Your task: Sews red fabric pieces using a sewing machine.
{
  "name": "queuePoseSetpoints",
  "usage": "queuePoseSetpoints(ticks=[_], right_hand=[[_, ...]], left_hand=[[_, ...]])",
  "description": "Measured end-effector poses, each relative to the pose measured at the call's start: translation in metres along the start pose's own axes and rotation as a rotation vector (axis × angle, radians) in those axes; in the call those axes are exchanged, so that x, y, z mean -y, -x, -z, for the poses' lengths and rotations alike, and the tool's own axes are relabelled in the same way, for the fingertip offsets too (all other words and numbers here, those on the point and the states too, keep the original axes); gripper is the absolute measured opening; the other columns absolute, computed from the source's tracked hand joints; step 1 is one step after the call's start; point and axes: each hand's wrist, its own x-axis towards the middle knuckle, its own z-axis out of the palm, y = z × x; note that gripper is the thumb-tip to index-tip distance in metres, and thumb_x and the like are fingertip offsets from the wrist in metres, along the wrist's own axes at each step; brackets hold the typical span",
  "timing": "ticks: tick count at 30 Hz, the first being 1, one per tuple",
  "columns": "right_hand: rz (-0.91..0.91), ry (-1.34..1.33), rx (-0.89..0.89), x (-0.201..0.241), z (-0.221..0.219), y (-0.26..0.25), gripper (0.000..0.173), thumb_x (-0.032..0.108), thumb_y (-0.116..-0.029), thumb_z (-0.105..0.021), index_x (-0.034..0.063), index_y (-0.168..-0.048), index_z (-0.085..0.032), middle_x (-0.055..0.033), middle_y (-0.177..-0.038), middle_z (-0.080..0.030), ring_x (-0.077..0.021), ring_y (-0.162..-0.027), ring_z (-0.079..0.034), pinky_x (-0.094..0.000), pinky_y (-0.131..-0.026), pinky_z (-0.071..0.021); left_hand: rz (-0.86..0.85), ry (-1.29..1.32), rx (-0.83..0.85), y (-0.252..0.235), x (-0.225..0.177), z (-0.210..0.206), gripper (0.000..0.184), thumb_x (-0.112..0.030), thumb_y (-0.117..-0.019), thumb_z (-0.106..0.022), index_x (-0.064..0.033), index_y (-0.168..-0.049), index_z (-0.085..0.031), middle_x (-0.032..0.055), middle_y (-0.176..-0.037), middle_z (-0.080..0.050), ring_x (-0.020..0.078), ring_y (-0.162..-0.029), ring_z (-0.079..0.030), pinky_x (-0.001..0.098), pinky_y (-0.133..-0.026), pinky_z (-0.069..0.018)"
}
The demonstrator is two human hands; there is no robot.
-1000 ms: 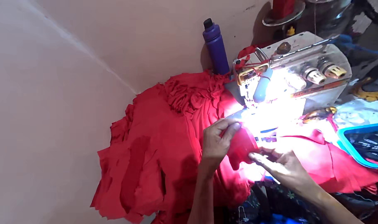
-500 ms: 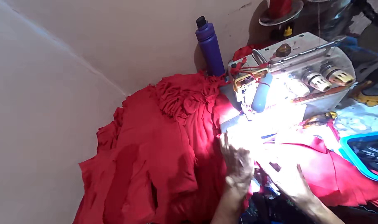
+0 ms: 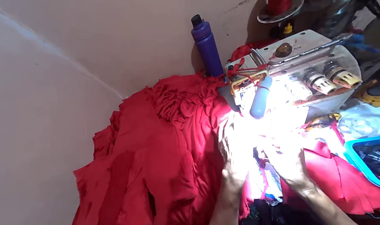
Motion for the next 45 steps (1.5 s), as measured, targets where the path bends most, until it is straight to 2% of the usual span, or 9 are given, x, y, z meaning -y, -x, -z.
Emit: queuePoseSetpoints(ticks=[2,5,11,17,21,27,31,37,45], right_hand=[[0.046,0.119,-0.018,0.001,0.004,-0.006,0.023,0.016,-0.0933,-0.060,-0.0023,-0.095,-0.074,-0.0077,-0.071,-0.067,-0.0120,-0.063,-0.063,-0.0304,-0.062,-0.0528],[0.091,0.218,-0.013,0.003,0.015,0.000,0.024,0.019,-0.0948,-0.059,0.0001,-0.095,-0.074,-0.0095,-0.073,-0.065,-0.0175,-0.065,-0.062,-0.0352,-0.063,-0.0516],[0.179,0.372,0.038,0.003,0.070,0.039,0.028,0.022,-0.0963,-0.055,0.0087,-0.099,-0.079,-0.0083,-0.088,-0.076,-0.0216,-0.078,-0.071,-0.0432,-0.067,-0.0543],[0.132,0.465,-0.024,-0.005,0.149,0.073,0.031,0.022,-0.0977,-0.054,0.0027,-0.102,-0.078,-0.0124,-0.090,-0.073,-0.0154,-0.077,-0.067,-0.0332,-0.071,-0.0535],[0.268,0.480,0.145,-0.010,0.148,0.091,0.028,0.025,-0.0974,-0.058,0.0062,-0.101,-0.079,-0.0132,-0.096,-0.074,-0.0280,-0.090,-0.070,-0.0435,-0.079,-0.0549],[0.435,0.711,0.193,-0.027,0.121,0.092,0.025,0.021,-0.0975,-0.059,0.0130,-0.110,-0.079,-0.0207,-0.116,-0.069,-0.0439,-0.111,-0.063,-0.0598,-0.088,-0.0463],[0.331,0.484,0.215,-0.033,0.126,0.087,0.022,0.026,-0.0901,-0.063,0.0127,-0.086,-0.079,-0.0147,-0.110,-0.071,-0.0362,-0.108,-0.062,-0.0527,-0.089,-0.0461],[0.142,0.272,0.221,-0.021,0.135,0.085,0.024,0.028,-0.0989,-0.054,0.0126,-0.098,-0.072,0.0001,-0.101,-0.071,-0.0153,-0.106,-0.064,-0.0432,-0.098,-0.0449],[0.143,0.193,0.142,-0.001,0.140,0.051,0.021,0.016,-0.0940,-0.061,0.0030,-0.107,-0.071,-0.0038,-0.097,-0.073,-0.0070,-0.090,-0.067,-0.0311,-0.086,-0.0536]], left_hand=[[0.023,0.015,0.097,-0.013,0.008,0.008,0.052,-0.021,-0.0956,-0.069,-0.0008,-0.141,-0.057,0.0224,-0.139,-0.060,0.0379,-0.131,-0.055,0.0574,-0.111,-0.0385],[0.106,0.013,0.158,-0.041,0.014,0.019,0.037,-0.020,-0.1001,-0.065,-0.0075,-0.134,-0.057,0.0233,-0.115,-0.067,0.0416,-0.104,-0.066,0.0593,-0.085,-0.0524],[0.059,0.177,0.169,-0.097,0.064,0.011,0.040,-0.019,-0.1088,-0.044,0.0020,-0.142,-0.052,0.0254,-0.132,-0.063,0.0382,-0.124,-0.061,0.0550,-0.107,-0.0454],[-0.141,0.171,-0.364,0.032,0.033,0.022,0.024,-0.010,-0.1013,-0.056,0.0017,-0.119,-0.067,0.0175,-0.121,-0.068,0.0253,-0.112,-0.065,0.0373,-0.096,-0.0527],[-0.237,0.320,-0.283,0.142,0.001,-0.015,0.014,-0.006,-0.0862,-0.068,0.0045,-0.091,-0.075,0.0155,-0.091,-0.074,0.0173,-0.091,-0.071,0.0260,-0.087,-0.0556],[-0.327,0.273,-0.208,0.184,-0.009,-0.048,0.013,-0.012,-0.0903,-0.068,-0.0068,-0.094,-0.079,0.0097,-0.098,-0.075,0.0188,-0.099,-0.070,0.0272,-0.093,-0.0535],[-0.397,0.161,-0.129,0.176,-0.014,-0.063,0.026,-0.022,-0.0843,-0.074,-0.0060,-0.105,-0.077,0.0139,-0.107,-0.075,0.0287,-0.101,-0.071,0.0402,-0.091,-0.0540],[-0.382,0.068,-0.202,0.167,-0.015,-0.080,0.018,-0.019,-0.0818,-0.075,-0.0061,-0.094,-0.077,0.0134,-0.098,-0.076,0.0280,-0.090,-0.072,0.0412,-0.081,-0.0538],[-0.241,0.566,-0.006,0.116,-0.011,-0.033,0.012,-0.003,-0.0865,-0.071,0.0069,-0.092,-0.074,0.0151,-0.086,-0.073,0.0147,-0.083,-0.071,0.0284,-0.083,-0.0563]])
